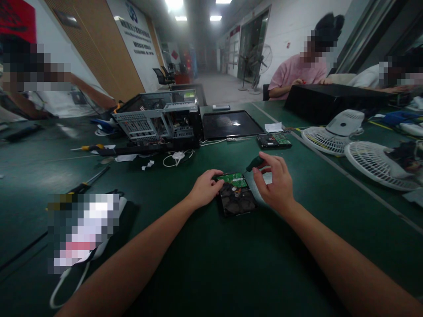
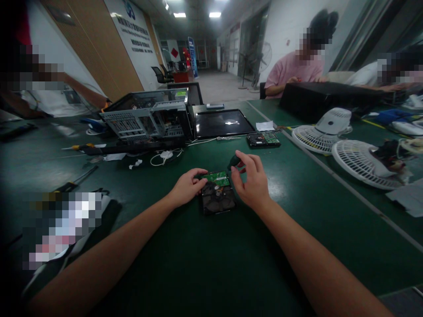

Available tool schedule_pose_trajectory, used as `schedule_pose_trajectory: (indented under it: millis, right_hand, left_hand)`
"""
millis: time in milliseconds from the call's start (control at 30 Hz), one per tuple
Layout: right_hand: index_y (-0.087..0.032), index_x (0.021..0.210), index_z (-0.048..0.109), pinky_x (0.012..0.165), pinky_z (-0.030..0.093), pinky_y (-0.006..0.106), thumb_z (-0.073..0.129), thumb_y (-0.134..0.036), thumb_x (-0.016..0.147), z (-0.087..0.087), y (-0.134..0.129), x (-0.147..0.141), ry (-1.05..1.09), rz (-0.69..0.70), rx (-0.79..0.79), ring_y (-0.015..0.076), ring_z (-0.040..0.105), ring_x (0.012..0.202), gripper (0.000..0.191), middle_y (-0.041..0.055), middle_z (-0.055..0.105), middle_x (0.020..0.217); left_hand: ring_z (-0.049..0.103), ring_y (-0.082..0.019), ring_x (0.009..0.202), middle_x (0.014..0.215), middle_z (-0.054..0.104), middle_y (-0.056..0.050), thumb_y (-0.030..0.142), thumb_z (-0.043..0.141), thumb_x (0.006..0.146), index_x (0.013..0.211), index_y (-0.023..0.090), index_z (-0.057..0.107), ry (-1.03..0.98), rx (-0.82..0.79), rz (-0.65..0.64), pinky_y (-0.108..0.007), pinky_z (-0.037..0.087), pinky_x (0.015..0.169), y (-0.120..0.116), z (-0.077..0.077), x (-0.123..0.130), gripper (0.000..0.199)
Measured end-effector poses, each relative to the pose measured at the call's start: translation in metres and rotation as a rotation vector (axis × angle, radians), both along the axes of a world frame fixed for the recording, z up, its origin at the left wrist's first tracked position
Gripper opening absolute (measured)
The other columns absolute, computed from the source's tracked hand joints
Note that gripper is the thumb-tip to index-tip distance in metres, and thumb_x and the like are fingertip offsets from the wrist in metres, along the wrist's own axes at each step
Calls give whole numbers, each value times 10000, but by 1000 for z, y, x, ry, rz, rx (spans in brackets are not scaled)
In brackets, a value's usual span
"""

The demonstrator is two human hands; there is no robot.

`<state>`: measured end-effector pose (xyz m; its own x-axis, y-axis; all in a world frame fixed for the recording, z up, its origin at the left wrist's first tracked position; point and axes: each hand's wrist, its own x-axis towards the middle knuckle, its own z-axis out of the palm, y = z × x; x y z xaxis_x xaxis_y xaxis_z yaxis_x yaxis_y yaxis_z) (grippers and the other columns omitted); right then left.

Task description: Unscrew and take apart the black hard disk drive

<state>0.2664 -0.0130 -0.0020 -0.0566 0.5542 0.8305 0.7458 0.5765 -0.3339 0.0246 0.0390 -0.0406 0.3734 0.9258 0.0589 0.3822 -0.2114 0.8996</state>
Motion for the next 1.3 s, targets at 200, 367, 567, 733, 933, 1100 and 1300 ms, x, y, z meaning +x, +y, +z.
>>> schedule_pose_trajectory:
  millis: [200,367,567,733,933,1100,1300]
  right_hand:
    - [-292,1453,490,751,639,415,604,-177,942,0,0,0,2,-23,-7,204,650,872,536,93,574,1151]
    - [-295,1438,506,748,641,411,607,-184,951,0,1,0,3,-37,7,210,642,882,509,81,576,1085]
    - [-317,1390,541,727,637,388,650,-207,947,2,0,0,-7,-43,54,191,636,837,469,56,572,1048]
    - [-325,1307,588,725,632,375,727,-249,915,3,0,1,4,-75,72,167,622,779,423,39,567,1031]
    - [-318,1374,563,722,646,371,647,-217,952,1,1,1,20,-36,48,179,652,860,441,72,561,1147]
    - [-293,1409,523,742,656,376,600,-204,973,-3,3,1,36,-17,26,179,669,894,452,92,547,1229]
    - [-285,1354,541,716,657,365,650,-221,954,-1,2,1,33,-50,44,184,658,909,419,93,545,1219]
  left_hand:
    - [628,-127,591,778,654,-12,302,648,942,1282,150,630,1,4,7,-237,490,561,0,0,0,373]
    - [629,-134,595,788,658,-18,308,640,946,1288,151,625,-12,-2,4,-242,492,553,-1,2,0,376]
    - [626,-129,591,796,660,-20,307,642,945,1286,146,625,-6,-1,0,-232,479,540,-1,2,0,378]
    - [627,-127,589,807,666,-26,310,640,945,1297,142,619,-3,-3,-3,-234,489,545,0,1,-1,390]
    - [627,-127,593,809,667,-24,319,646,945,1295,152,619,0,-5,-8,-225,482,532,1,-2,-1,389]
    - [617,-117,571,796,661,-12,305,636,948,1288,147,617,-1,9,-9,-219,473,524,1,-2,-1,375]
    - [628,-127,585,795,661,-14,308,638,948,1293,148,614,5,7,-11,-224,474,525,2,-3,-1,381]
